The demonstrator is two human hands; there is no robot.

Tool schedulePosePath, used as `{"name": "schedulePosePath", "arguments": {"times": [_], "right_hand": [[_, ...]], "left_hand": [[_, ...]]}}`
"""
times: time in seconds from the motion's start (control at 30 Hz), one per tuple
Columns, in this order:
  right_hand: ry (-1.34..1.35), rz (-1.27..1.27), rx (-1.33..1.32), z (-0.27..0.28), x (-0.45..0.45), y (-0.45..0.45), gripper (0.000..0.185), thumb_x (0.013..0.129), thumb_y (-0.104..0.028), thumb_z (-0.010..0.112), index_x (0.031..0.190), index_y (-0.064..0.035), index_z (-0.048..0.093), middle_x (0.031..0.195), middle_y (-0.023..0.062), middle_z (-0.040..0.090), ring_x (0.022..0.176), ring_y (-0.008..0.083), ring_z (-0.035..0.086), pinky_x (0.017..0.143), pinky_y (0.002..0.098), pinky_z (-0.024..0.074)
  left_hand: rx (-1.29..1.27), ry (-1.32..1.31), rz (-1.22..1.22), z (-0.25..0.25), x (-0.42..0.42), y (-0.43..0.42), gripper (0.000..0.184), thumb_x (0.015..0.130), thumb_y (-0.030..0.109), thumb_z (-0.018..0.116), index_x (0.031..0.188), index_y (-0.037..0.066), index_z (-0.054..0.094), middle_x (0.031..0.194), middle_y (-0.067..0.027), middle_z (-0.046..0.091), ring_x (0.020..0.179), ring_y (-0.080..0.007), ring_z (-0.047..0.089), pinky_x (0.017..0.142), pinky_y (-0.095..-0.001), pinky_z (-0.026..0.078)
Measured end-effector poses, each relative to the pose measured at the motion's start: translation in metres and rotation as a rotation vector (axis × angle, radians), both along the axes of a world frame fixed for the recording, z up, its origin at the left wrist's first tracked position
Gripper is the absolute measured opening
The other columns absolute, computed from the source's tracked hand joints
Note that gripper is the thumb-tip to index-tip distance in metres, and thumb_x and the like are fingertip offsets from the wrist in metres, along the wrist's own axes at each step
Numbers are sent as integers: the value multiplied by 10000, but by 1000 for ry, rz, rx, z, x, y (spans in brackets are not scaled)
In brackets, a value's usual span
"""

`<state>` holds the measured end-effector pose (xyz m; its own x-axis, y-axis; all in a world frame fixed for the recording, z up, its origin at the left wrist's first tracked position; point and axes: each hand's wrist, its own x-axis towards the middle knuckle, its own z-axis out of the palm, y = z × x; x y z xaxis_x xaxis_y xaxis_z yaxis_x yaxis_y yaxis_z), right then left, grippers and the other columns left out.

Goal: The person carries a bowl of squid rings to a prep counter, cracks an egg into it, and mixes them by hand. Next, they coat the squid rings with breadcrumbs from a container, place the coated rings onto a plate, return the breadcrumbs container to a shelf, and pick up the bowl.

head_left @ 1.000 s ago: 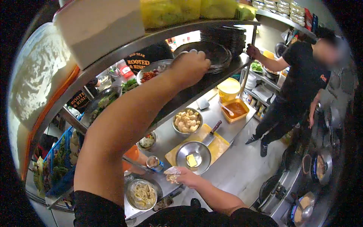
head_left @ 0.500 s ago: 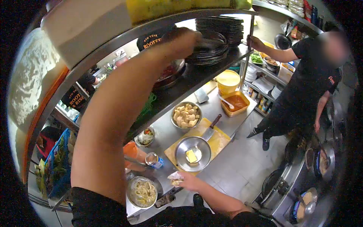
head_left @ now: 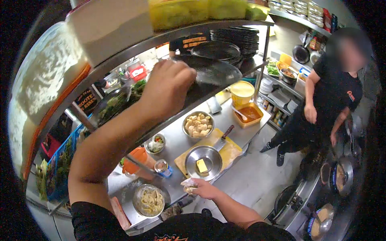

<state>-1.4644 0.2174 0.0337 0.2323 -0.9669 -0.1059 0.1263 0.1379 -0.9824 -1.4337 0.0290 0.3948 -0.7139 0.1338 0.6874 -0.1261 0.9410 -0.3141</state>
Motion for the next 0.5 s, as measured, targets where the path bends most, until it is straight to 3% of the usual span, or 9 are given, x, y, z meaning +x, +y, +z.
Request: {"name": "schedulePosePath", "arguments": {"times": [0.13, 0.23, 0.27, 0.3, 0.37, 0.43, 0.5], "right_hand": [[250, 82, 6, 19, 17, -8, 411, 867, -38, 640, 1273, -55, 579, 1124, 26, 639, 1027, 127, 576, 894, 292, 472], [86, 161, -5, 34, 31, -15, 437, 860, -21, 635, 1291, -60, 572, 1161, 38, 638, 1050, 145, 577, 911, 301, 472], [1, 191, 14, 31, 38, -13, 438, 864, -14, 629, 1295, -62, 571, 1171, 45, 637, 1061, 154, 580, 921, 303, 472], [110, 220, -41, -19, 44, -26, 433, 869, -14, 625, 1296, -60, 570, 1180, 55, 634, 1069, 168, 583, 926, 312, 473], [-413, 156, 221, -43, 57, -31, 446, 862, -91, 626, 1300, -42, 560, 1295, 98, 560, 1210, 216, 487, 996, 357, 442], [-959, 85, 692, 1, 75, -27, 482, 851, -170, 630, 1304, -25, 550, 1400, 131, 489, 1343, 248, 387, 1060, 392, 410], [-136, 212, 55, 4, 98, -24, 478, 826, -166, 637, 1277, -23, 567, 1355, 129, 530, 1294, 248, 446, 1025, 401, 436]], "left_hand": [[5, 72, -50, -26, 64, 28, 218, 707, 35, 667, 907, 94, 605, 902, -63, 600, 842, -276, 574, 906, -459, 417], [1, 89, -8, -46, 129, 56, 204, 695, 61, 669, 886, 93, 604, 913, -56, 614, 854, -257, 593, 921, -468, 412], [24, 62, 12, -52, 155, 73, 191, 698, 79, 664, 879, 95, 604, 923, -56, 623, 868, -253, 602, 922, -477, 411], [48, 38, 41, -59, 181, 86, 179, 701, 97, 659, 872, 96, 605, 933, -56, 632, 881, -249, 611, 924, -486, 410], [85, 34, 135, -77, 238, 115, 181, 704, 111, 654, 878, 95, 606, 944, -58, 639, 893, -252, 614, 920, -491, 410], [157, 21, 237, -96, 297, 156, 209, 700, 144, 656, 897, 94, 604, 953, -54, 637, 895, -263, 608, 900, -482, 427], [265, 25, 443, -119, 356, 193, 220, 694, 127, 657, 905, 95, 603, 944, -53, 629, 893, -264, 605, 875, -463, 440]]}}
